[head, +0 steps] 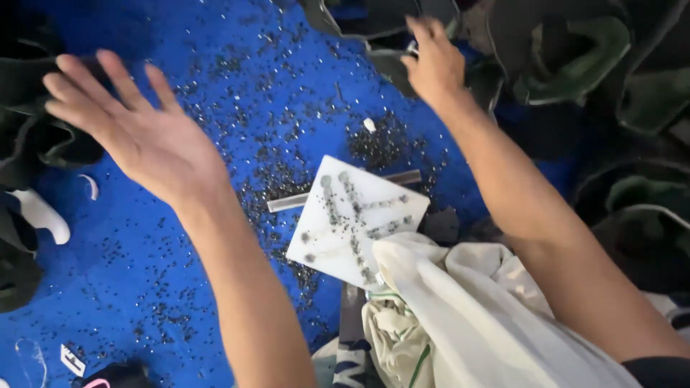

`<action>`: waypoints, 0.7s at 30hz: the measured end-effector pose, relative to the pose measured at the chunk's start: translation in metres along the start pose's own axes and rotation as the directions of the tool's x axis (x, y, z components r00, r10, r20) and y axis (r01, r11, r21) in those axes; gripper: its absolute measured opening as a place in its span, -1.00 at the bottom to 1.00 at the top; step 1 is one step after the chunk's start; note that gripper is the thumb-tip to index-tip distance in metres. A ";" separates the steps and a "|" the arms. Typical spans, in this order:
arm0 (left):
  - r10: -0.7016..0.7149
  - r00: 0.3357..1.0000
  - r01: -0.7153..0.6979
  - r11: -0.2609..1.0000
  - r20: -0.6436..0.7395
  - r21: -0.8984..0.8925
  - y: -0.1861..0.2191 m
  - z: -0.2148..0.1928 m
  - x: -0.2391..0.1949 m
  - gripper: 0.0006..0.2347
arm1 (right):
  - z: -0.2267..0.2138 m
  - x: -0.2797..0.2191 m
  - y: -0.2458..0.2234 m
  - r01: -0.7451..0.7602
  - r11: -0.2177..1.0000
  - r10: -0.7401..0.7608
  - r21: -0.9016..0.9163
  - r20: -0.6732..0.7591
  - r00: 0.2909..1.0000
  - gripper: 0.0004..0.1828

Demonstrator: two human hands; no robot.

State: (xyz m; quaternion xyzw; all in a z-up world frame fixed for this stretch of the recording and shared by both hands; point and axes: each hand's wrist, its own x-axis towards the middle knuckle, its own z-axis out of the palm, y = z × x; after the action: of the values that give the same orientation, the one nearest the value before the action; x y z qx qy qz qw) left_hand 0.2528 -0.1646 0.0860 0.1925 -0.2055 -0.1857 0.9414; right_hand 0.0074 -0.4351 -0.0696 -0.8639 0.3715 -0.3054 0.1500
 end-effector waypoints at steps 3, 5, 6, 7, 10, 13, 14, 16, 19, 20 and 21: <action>-0.159 0.987 0.118 0.715 -0.004 0.689 0.011 0.030 -0.066 -0.50 | -0.034 0.000 -0.016 -0.152 0.986 0.163 -0.062 0.280 0.946 -0.78; -0.193 0.978 0.188 0.640 -0.081 0.745 0.015 0.000 -0.119 -0.49 | -0.082 -0.046 -0.094 -0.116 0.988 0.091 0.101 0.224 0.970 -0.87; -0.251 0.952 0.291 0.547 -0.178 0.785 0.019 -0.014 -0.157 -0.49 | -0.118 -0.094 -0.126 -0.106 0.963 0.062 0.247 0.177 0.982 -0.94; -0.254 0.946 0.311 0.535 -0.201 0.786 0.017 -0.024 -0.177 -0.49 | -0.115 -0.130 -0.131 -0.118 0.962 0.069 0.248 0.200 0.977 -0.94; -0.238 0.886 0.458 0.585 -0.398 0.669 0.017 -0.060 -0.224 -0.55 | -0.107 -0.197 -0.142 -0.130 0.889 -0.252 0.439 0.708 0.660 -0.74; -0.213 0.837 0.543 0.214 -0.504 0.812 0.029 -0.080 -0.266 -0.79 | -0.109 -0.197 -0.136 -0.261 0.841 -0.201 0.473 0.723 0.661 -0.78; -0.187 0.845 0.532 0.207 -0.501 0.821 0.034 -0.071 -0.268 -0.84 | -0.112 -0.183 -0.136 -0.311 0.846 -0.075 0.433 0.673 0.736 -0.67; -0.151 0.855 0.518 0.205 -0.496 0.830 0.039 -0.054 -0.255 -0.87 | -0.101 -0.156 -0.127 -0.354 0.844 0.044 0.402 0.607 0.793 -0.56; -0.287 0.907 0.354 0.126 -0.308 0.927 0.041 -0.026 -0.210 -0.89 | -0.068 -0.121 -0.112 -0.411 0.817 -0.007 0.404 0.720 0.694 -0.44; -0.278 0.938 0.226 0.031 -0.208 0.974 0.038 -0.015 -0.186 -0.89 | -0.064 -0.106 -0.117 -0.445 0.790 -0.021 0.421 0.744 0.667 -0.46; -0.282 0.953 0.091 -0.066 -0.106 0.994 0.035 -0.003 -0.161 -0.88 | -0.059 -0.091 -0.122 -0.479 0.762 -0.036 0.436 0.767 0.640 -0.47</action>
State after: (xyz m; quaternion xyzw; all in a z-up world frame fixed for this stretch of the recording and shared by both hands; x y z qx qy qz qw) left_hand 0.1274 -0.0646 0.0480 0.8216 -0.3095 -0.1209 0.4632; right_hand -0.0126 -0.2877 -0.0029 -0.7589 0.2696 -0.0092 0.5927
